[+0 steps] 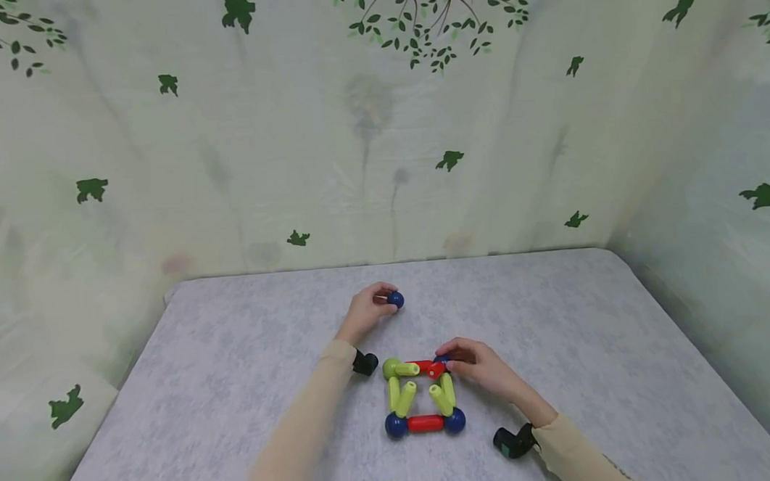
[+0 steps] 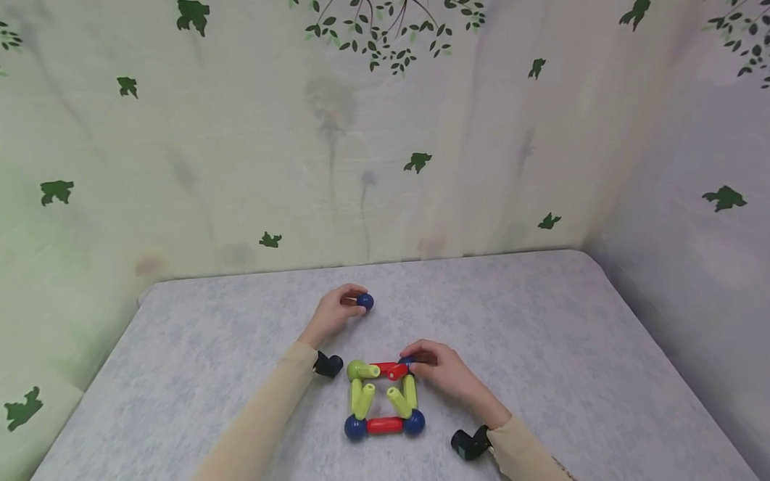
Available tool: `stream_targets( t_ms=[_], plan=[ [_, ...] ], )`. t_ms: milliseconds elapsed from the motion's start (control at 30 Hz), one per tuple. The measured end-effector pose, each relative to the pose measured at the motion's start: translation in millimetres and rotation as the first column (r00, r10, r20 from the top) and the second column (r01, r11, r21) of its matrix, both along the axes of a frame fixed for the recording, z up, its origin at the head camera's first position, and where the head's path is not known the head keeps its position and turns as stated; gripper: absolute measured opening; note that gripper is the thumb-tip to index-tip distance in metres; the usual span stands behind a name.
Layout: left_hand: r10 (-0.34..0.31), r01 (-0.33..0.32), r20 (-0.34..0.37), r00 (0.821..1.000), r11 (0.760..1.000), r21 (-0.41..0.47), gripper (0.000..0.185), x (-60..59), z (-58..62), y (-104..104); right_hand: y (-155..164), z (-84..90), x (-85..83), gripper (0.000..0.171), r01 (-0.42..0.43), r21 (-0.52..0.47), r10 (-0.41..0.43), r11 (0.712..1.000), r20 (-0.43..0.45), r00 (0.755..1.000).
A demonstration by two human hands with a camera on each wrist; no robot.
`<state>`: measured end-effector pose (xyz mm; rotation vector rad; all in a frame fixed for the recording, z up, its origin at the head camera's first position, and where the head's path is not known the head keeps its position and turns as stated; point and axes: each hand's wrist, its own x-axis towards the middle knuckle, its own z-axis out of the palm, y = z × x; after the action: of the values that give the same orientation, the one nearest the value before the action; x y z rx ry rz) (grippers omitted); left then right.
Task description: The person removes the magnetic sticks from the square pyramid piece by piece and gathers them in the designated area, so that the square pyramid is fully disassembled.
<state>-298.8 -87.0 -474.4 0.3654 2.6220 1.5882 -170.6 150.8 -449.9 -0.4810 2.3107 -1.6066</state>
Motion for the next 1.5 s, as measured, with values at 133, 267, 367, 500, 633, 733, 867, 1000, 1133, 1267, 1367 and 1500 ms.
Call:
stream_targets(
  t_ms=[133,267,367,500,633,733,867,1000,1133,1267,1367,1500],
  plan=[
    [0.005,-0.005,-0.006,1.000,1.000,-0.020,0.031,-6.7,-1.6,2,0,-1.9,-1.3,0.023,0.005,0.011,-0.005,1.000,0.003,1.000],
    [-0.005,0.005,0.002,1.000,0.999,-0.048,0.030,-11.7,-3.2,4,-1,-1.6,-0.8,0.023,0.008,0.019,-0.008,1.000,0.006,1.000],
    [-0.015,0.015,0.011,1.000,0.998,-0.067,0.031,-14.0,-4.3,4,-1,-3.6,-1.8,0.023,0.007,0.017,-0.008,1.000,0.008,1.000],
    [-0.023,0.023,0.009,1.000,0.999,-0.049,0.039,-12.0,-3.3,2,2,-16.1,-7.7,0.023,0.010,0.009,-0.010,1.000,0.013,1.000],
    [-0.007,0.007,-0.021,1.000,1.000,-0.004,0.044,-2.7,-0.3,-7,5,-30.3,-14.3,0.024,0.009,0.014,-0.009,1.000,0.014,1.000],
    [-0.024,0.026,-0.051,0.998,0.999,0.036,0.041,7.8,2.5,-15,7,-34.5,-16.2,0.024,0.008,0.017,-0.008,1.000,0.007,1.000],
    [-0.160,0.164,-0.081,0.984,0.985,0.050,0.033,27.9,6.2,-25,8,-36.4,-16.4,0.024,0.009,0.004,-0.010,1.000,0.015,1.000],
    [-0.345,0.347,-0.046,0.937,0.937,0.047,0.027,61.6,22.6,-28,7,-37.7,-16.6,0.024,0.004,-0.007,-0.004,1.000,0.024,1.000],
    [-0.453,0.453,-0.002,0.892,0.892,0.001,0.024,87.8,28.1,-26,6,-38.1,-16.3,0.024,0.007,-0.010,-0.007,1.000,0.029,1.000],
    [-0.493,0.486,-0.052,0.869,0.868,-0.103,0.023,96.4,15.2,-24,6,-37.4,-15.9,0.024,0.011,-0.014,-0.011,1.000,0.038,0.999],
    [-0.483,0.464,-0.103,0.870,0.871,-0.164,0.024,102.2,11.6,-21,6,-36.5,-15.5,0.025,0.008,-0.018,-0.007,1.000,0.036,0.999],
    [-0.467,0.413,-0.192,0.863,0.872,-0.264,0.023,107.7,9.0,-16,6,-35.2,-14.5,0.026,0.005,-0.022,-0.004,1.000,0.035,0.999]
  ],
)
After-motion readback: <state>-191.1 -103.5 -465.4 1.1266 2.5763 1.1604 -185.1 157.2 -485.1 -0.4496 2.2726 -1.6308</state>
